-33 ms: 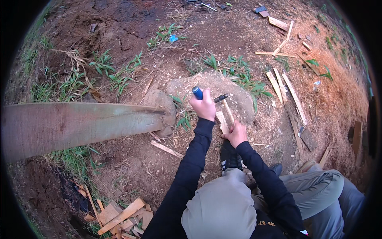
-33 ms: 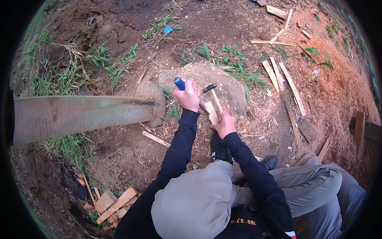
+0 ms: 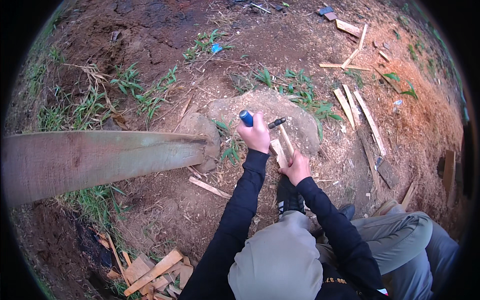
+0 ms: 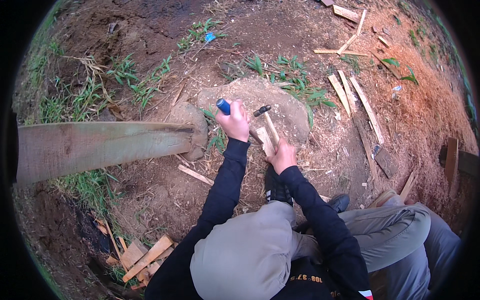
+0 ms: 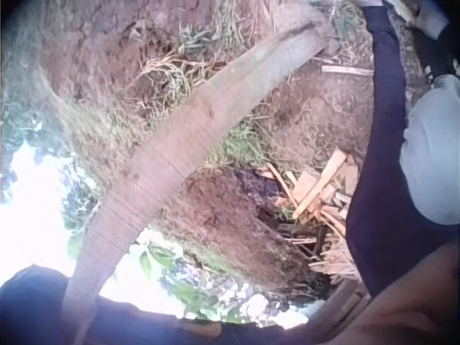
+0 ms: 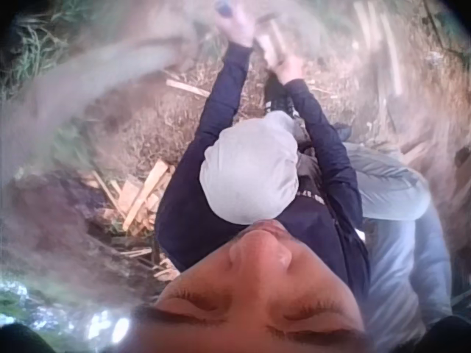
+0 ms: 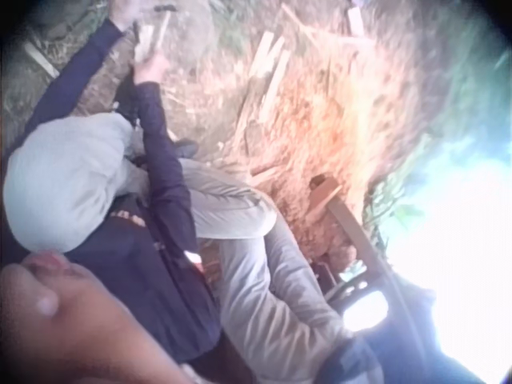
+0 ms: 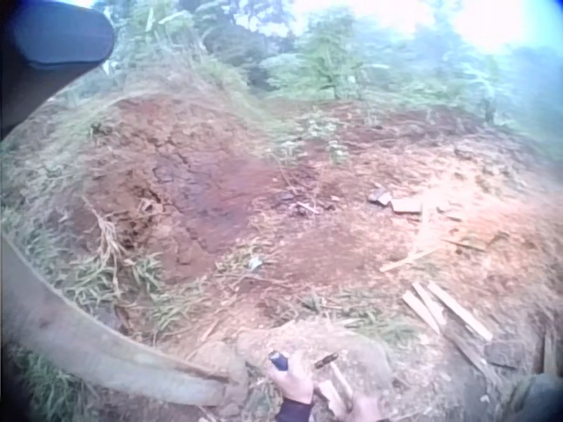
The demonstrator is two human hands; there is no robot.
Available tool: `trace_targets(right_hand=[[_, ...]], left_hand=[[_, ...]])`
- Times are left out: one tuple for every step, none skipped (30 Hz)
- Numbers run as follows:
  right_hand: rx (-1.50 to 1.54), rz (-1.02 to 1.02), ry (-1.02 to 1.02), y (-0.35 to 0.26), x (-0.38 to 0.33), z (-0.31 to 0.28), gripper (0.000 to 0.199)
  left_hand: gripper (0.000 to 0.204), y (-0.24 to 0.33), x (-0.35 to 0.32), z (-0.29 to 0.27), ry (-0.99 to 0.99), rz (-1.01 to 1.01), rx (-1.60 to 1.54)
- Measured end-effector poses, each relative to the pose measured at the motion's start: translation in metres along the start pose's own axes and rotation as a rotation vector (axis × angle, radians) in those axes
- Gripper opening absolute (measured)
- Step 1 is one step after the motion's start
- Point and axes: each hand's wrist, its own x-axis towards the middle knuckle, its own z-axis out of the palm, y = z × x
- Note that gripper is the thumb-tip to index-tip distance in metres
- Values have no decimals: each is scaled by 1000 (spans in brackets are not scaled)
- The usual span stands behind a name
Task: The person uses a hammer and a chisel to split small pieces of wood on a rock. They repeatedly position the chisel on the wood and strike it with the hammer to create smaller slivers.
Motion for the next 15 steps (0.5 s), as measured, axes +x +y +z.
trace_targets(right_hand=[[-17, -4, 12, 4, -1, 1, 49], [-36, -8, 24, 9, -1, 1, 49], [-44, -24, 28, 6, -1, 3, 48], [-37, -20, 27, 4, -2, 5, 48], [-32, -15, 27, 2, -2, 7, 48], [-28, -9, 29, 2, -2, 8, 49], [-41, -14, 33, 3, -2, 9, 49], [-53, -20, 37, 3, -3, 9, 49], [-64, -25, 42, 3, -3, 10, 50], [-80, 3, 31, 3, -5, 9, 51], [-96, 32, 21, 3, -8, 8, 52], [-111, 61, 19, 4, -7, 6, 53], [-102, 63, 21, 6, -5, 6, 53], [-93, 66, 24, 8, -2, 6, 54], [-86, 70, 21, 7, -1, 5, 54]], left_hand=[[26, 14, -8, 5, 2, -63, -64], [27, 9, -11, 6, 1, -47, -60], [27, 11, -10, 3, 7, -16, -48], [28, 12, -10, 0, 14, 14, -37], [28, 13, -11, -2, 17, 8, -43], [28, 17, -11, -2, 18, 1, -52], [28, 19, -12, -2, 18, -6, -62], [28, 18, -12, -3, 14, -13, -57], [27, 20, -13, -4, 26, -30, -68], [27, 21, -15, -3, 37, -47, -80], [27, 22, -17, -2, 48, -64, -90], [26, 22, -18, 0, 57, -71, -97], [26, 23, -20, 2, 65, -77, -103], [25, 24, -21, 5, 72, -84, -109], [25, 19, -19, 4, 50, -46, -72]])
